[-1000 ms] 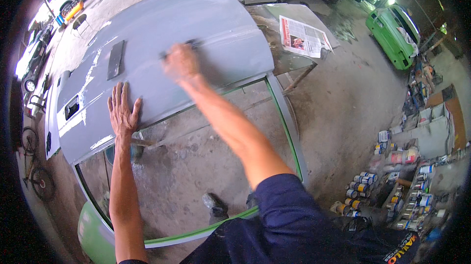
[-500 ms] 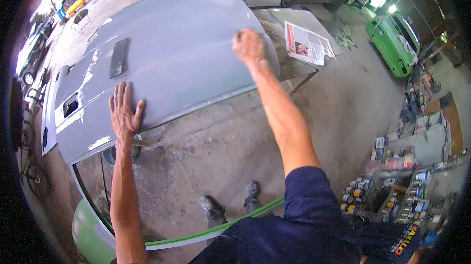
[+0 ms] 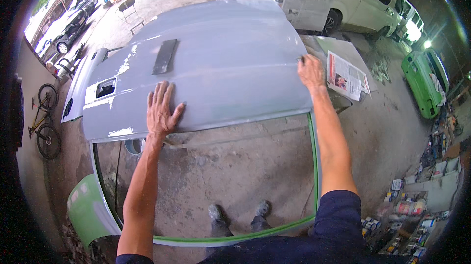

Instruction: The person sands a gray car hood with a sanding block, repeatedly dipping the block into a bucket of water and wiping the surface. The person moves around the hood to cover different areas, occasionally pausing to check the surface.

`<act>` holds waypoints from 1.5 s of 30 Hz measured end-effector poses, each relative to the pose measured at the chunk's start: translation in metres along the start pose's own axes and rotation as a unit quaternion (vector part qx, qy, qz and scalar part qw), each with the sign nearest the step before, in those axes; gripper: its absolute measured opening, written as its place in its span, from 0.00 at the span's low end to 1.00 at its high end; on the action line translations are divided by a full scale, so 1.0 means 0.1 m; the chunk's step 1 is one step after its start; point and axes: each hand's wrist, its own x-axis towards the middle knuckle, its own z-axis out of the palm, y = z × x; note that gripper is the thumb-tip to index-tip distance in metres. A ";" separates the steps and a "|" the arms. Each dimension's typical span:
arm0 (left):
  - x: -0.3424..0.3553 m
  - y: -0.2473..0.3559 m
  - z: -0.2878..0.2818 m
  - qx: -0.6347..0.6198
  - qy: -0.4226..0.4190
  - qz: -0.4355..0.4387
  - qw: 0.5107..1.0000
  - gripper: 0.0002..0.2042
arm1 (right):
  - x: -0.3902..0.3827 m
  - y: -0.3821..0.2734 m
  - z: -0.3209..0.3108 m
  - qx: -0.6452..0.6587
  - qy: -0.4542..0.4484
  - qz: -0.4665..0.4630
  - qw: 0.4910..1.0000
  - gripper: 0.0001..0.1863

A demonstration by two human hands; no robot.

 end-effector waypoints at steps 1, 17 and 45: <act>0.00 0.00 0.01 -0.004 0.005 -0.005 1.000 0.42 | 0.02 0.02 0.05 -0.002 0.040 -0.008 0.999 0.15; 0.01 -0.02 0.04 0.039 -0.002 0.020 0.999 0.40 | -0.27 -1.13 0.50 0.035 0.035 -0.178 0.983 0.15; 0.93 2.47 0.59 -0.099 0.013 0.113 0.989 0.29 | -1.03 -0.10 0.39 -0.041 0.036 0.039 0.998 0.36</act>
